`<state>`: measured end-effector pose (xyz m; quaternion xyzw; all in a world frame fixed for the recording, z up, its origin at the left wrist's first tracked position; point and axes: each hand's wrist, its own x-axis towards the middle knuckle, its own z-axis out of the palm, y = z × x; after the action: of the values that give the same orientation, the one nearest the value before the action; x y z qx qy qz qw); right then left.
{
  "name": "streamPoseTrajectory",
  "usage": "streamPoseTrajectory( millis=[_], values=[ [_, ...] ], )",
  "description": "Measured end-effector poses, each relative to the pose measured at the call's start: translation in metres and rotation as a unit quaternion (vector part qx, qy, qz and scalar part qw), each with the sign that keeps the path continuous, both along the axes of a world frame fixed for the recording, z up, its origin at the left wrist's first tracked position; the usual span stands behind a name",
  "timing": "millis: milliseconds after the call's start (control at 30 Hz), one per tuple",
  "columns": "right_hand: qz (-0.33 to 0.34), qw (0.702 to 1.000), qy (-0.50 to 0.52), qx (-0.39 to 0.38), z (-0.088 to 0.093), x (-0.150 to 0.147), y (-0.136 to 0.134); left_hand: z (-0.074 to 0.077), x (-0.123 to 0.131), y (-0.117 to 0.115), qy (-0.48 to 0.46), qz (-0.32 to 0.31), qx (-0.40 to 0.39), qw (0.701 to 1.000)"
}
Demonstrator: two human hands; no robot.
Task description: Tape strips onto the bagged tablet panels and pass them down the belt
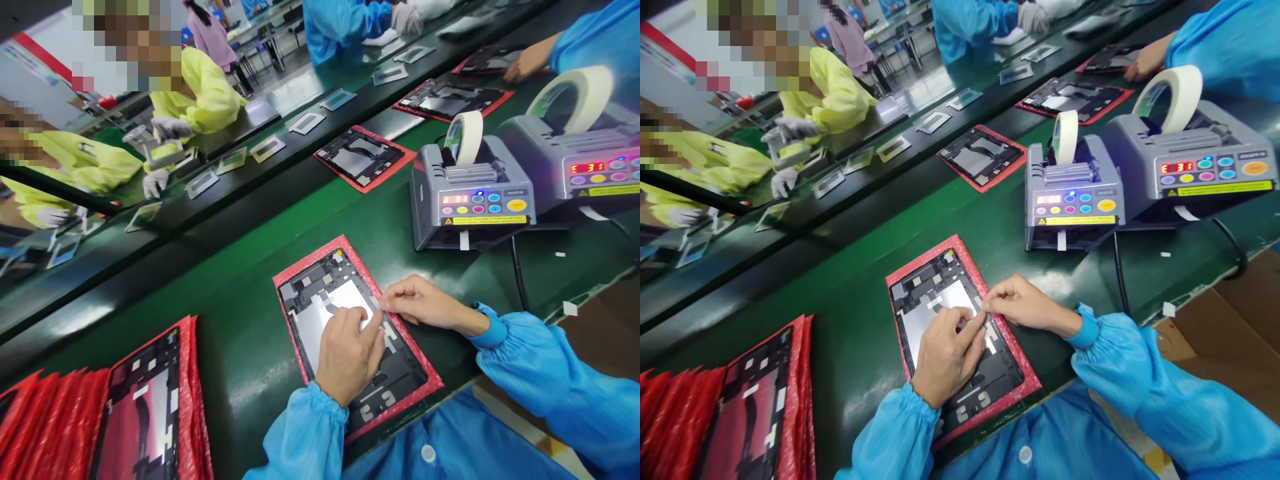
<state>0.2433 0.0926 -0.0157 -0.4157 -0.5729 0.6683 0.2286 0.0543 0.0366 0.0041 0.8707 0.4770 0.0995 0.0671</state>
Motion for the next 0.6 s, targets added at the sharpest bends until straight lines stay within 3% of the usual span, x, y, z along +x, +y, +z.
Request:
streamPoseTrajectory(
  millis=[167, 233, 300, 467, 600],
  values=[
    [-0.025, 0.98, -0.053, 0.188, -0.001, 0.0, -0.003, 0.0, 0.002, 0.001, 0.004, 0.01, 0.01, 1.0],
    [-0.043, 0.971, -0.067, 0.227, -0.001, 0.0, -0.002, 0.0, 0.002, 0.001, 0.004, 0.01, 0.016, 1.0],
    [-0.066, 0.971, -0.076, 0.218, -0.001, -0.001, 0.001, -0.001, 0.002, 0.0, 0.004, 0.011, 0.021, 1.0],
    [-0.068, 0.989, -0.078, 0.102, -0.004, -0.008, 0.009, -0.002, 0.002, -0.001, 0.001, 0.012, 0.031, 0.999],
    [-0.068, 0.991, -0.064, 0.097, -0.005, -0.015, 0.012, -0.002, 0.002, 0.0, -0.005, 0.013, 0.036, 0.999]
  ],
)
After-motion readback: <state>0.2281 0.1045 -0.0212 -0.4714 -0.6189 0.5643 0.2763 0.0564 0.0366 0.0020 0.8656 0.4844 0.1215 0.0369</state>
